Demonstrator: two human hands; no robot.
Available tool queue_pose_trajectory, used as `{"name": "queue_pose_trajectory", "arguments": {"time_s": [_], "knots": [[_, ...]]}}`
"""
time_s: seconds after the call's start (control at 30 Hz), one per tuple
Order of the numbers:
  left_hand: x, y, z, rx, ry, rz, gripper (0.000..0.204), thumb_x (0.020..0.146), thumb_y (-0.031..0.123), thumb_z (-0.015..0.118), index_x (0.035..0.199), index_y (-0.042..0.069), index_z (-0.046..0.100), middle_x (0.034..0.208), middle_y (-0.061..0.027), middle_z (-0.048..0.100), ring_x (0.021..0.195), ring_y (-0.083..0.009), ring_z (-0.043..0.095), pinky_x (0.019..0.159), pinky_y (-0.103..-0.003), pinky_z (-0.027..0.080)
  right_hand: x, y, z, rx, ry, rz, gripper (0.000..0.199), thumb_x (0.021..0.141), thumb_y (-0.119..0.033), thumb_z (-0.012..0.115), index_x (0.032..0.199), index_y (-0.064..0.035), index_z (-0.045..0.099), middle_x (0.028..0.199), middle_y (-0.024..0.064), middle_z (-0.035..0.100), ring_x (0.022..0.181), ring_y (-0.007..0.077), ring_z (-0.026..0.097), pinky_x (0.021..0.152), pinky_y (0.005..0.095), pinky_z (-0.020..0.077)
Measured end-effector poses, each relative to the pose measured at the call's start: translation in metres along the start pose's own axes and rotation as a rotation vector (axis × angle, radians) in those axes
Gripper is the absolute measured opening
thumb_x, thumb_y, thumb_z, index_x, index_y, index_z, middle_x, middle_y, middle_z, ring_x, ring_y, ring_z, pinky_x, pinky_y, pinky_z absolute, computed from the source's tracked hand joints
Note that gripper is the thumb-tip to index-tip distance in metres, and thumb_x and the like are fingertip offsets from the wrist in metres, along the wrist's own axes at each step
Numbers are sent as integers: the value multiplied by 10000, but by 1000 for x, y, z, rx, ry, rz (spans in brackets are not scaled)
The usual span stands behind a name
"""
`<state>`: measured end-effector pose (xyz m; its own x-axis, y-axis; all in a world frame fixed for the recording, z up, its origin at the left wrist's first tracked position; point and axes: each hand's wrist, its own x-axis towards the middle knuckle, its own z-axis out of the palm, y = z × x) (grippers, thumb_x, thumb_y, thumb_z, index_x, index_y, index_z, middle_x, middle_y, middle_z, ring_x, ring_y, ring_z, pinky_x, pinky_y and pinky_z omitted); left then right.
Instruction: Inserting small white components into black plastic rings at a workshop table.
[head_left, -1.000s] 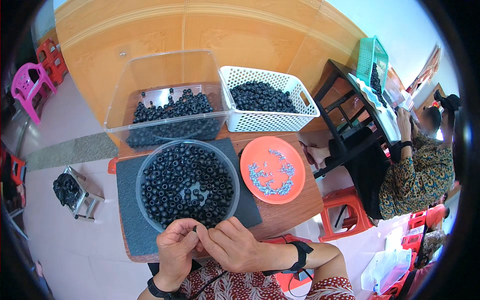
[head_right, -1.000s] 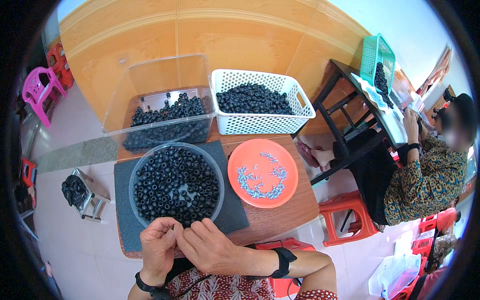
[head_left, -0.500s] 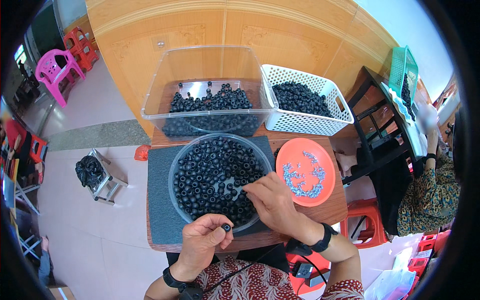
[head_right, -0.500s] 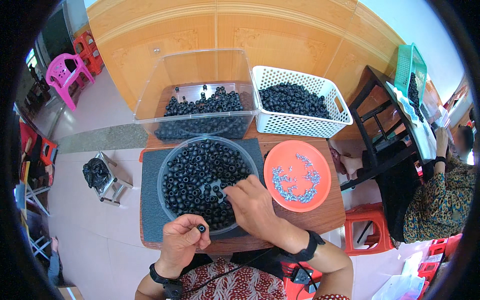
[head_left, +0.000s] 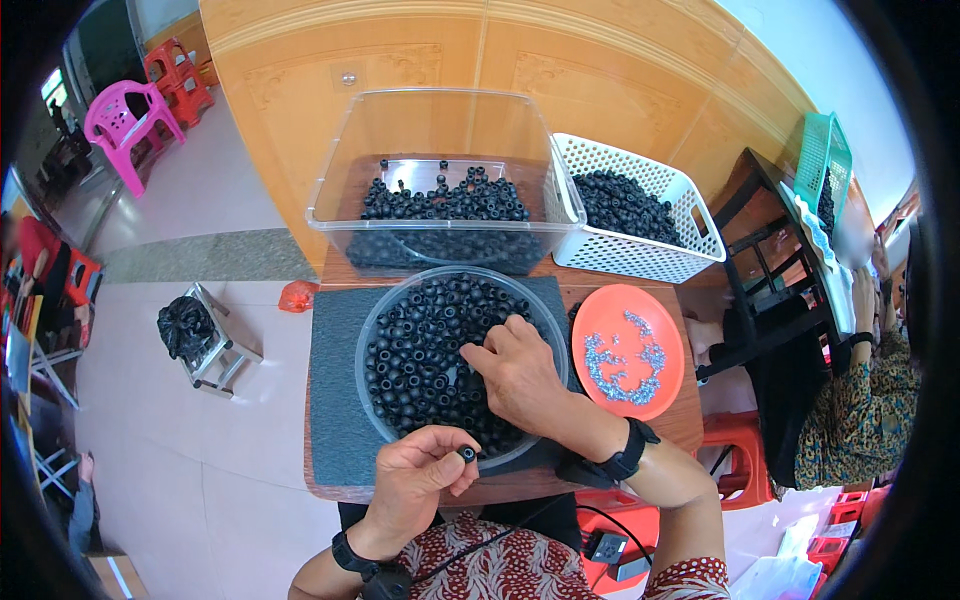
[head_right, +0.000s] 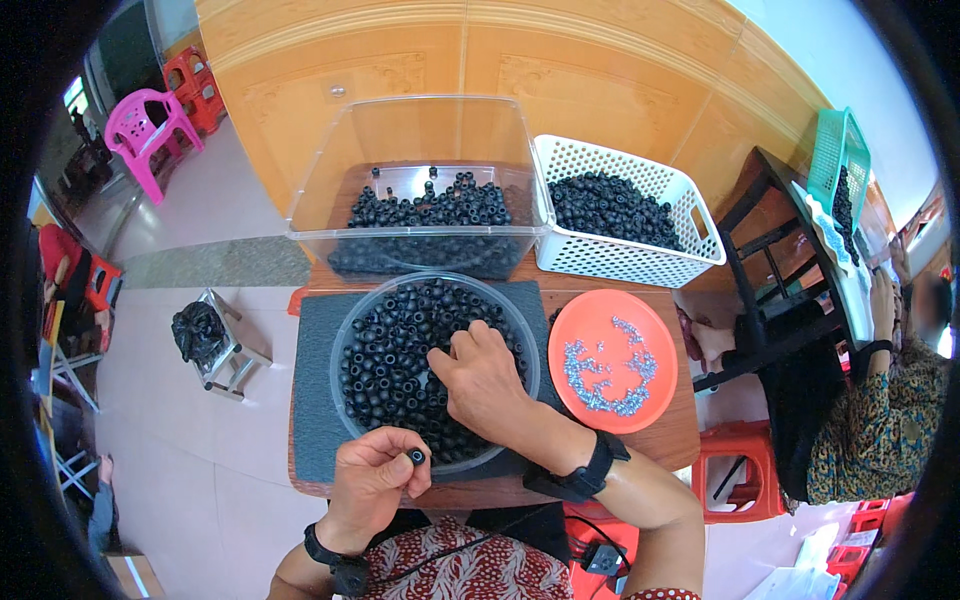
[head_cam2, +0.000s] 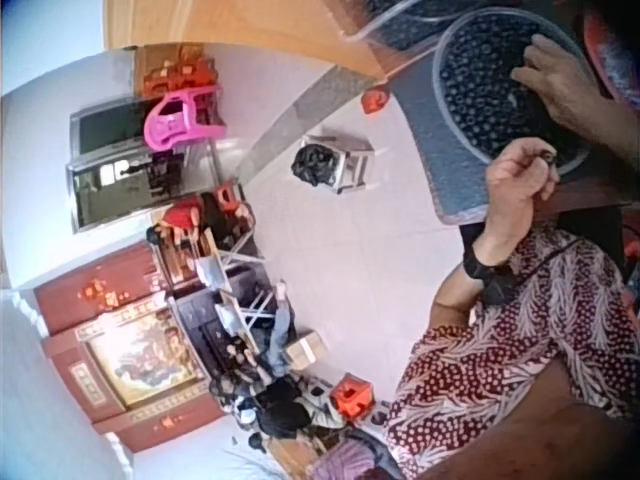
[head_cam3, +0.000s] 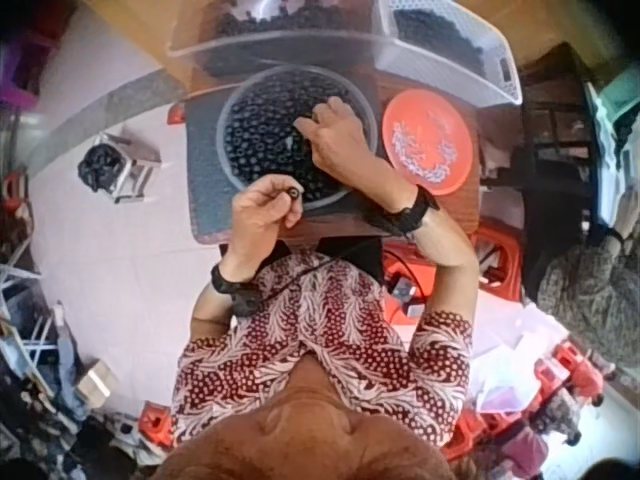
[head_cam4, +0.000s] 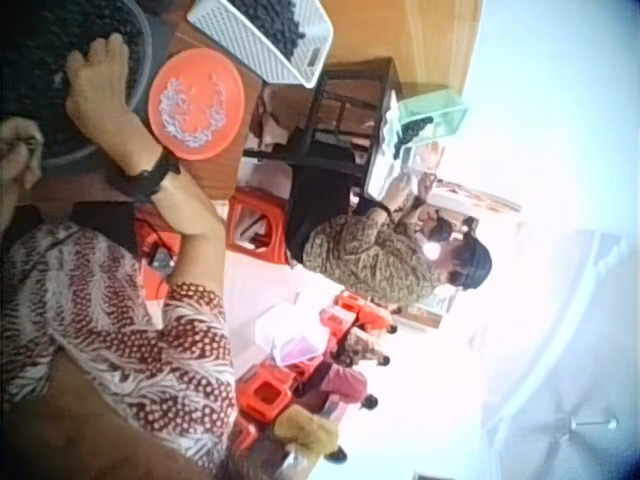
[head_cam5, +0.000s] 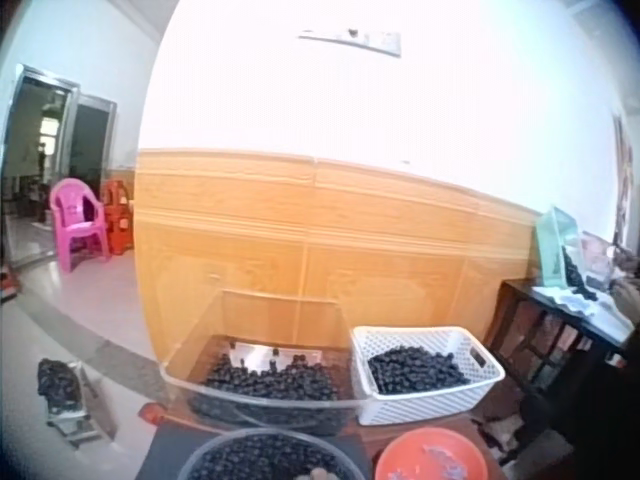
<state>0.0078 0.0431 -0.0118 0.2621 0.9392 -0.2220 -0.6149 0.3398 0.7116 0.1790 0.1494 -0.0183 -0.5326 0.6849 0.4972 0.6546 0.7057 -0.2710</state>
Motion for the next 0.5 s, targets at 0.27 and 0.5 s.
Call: {"name": "queue_pose_trajectory", "arguments": {"time_s": [0.27, 0.5], "knots": [[-1, 2, -5, -7, 8, -2, 323, 836, 201, 717, 998, -57, 609, 767, -108, 628, 623, -151, 563, 567, -244, 443, 4, 2, -3, -19, -112, 26, 140, 675, 2, 624, 801, -42, 666, 735, 80, 534, 754, 265, 490, 644, 381, 415], [1, 3, -6, -16, -5, -4, 316, 842, 194, 710, 1001, -60, 609, 773, -110, 626, 636, -149, 562, 575, -241, 438, 13, 5, 21, -55, -53, 72, 107, 658, -31, 690, 761, -44, 667, 732, 79, 542, 760, 264, 497, 651, 380, 420]]}}
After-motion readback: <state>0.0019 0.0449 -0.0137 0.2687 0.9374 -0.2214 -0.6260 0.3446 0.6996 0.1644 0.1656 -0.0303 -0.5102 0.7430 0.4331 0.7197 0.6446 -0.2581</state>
